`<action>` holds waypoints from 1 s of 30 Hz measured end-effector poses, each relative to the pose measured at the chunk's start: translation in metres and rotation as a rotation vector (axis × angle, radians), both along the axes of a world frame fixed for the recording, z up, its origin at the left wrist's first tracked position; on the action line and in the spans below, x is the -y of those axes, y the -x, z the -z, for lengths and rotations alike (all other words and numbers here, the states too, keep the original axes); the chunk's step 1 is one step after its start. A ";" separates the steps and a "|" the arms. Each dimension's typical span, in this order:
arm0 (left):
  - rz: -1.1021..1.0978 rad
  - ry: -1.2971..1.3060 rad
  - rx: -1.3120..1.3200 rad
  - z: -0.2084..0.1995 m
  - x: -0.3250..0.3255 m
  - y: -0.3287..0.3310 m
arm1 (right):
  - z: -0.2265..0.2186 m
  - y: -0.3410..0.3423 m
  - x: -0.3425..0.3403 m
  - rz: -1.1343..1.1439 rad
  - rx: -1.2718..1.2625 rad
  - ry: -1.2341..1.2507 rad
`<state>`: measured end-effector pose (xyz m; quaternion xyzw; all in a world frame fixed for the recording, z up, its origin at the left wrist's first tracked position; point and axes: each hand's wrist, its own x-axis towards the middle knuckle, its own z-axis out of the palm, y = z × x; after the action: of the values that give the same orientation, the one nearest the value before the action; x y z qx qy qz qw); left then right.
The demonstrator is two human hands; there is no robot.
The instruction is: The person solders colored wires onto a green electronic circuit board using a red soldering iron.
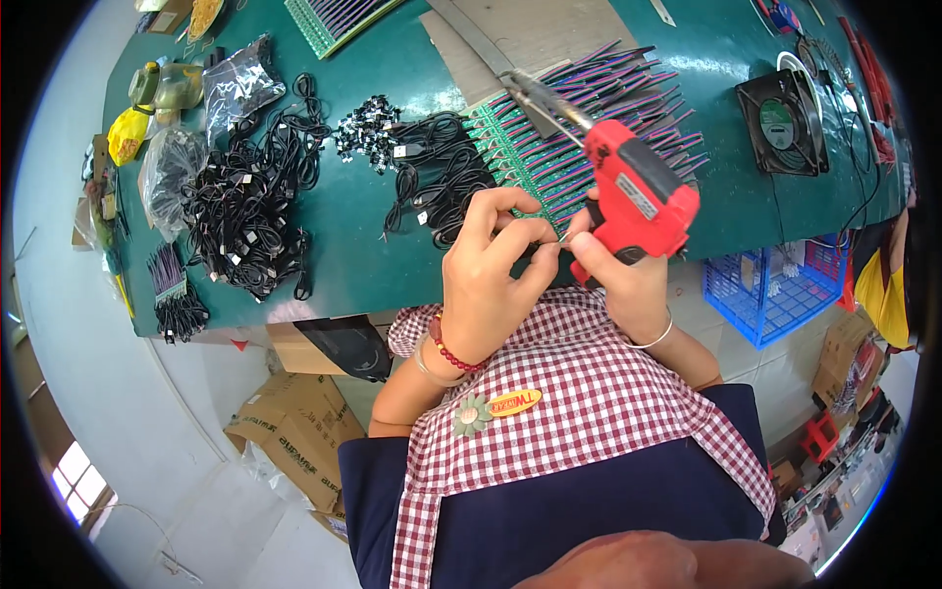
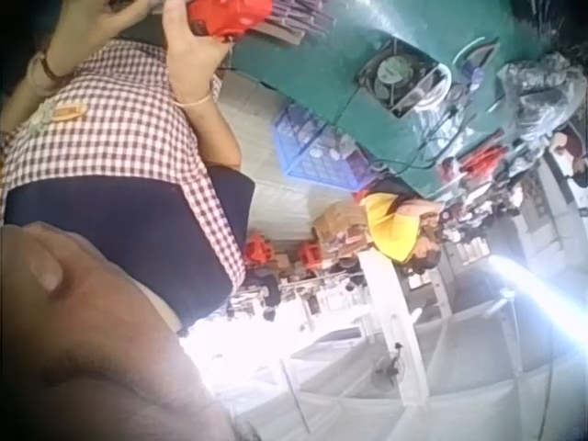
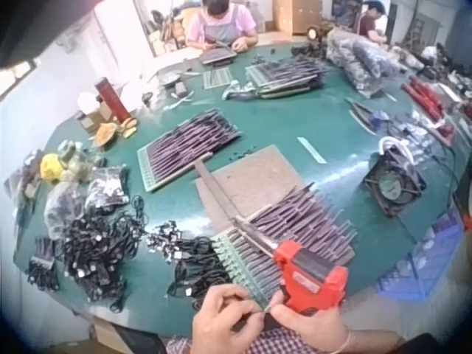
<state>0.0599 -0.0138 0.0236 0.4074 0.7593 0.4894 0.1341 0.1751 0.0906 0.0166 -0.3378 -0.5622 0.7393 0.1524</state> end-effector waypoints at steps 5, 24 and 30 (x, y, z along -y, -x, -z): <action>-0.019 0.003 -0.062 0.002 0.001 -0.002 | 0.002 0.002 0.004 0.014 -0.024 0.005; 0.030 0.299 -0.408 0.022 -0.007 0.027 | 0.050 -0.127 -0.008 -0.012 0.008 0.036; 0.034 0.306 -0.391 0.022 -0.008 0.028 | 0.057 -0.137 -0.007 -0.050 0.052 -0.030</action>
<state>0.0316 -0.0054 0.0016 0.4820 0.8292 0.2781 0.0531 0.3116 0.0978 -0.0402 -0.3402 -0.5854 0.7253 0.1244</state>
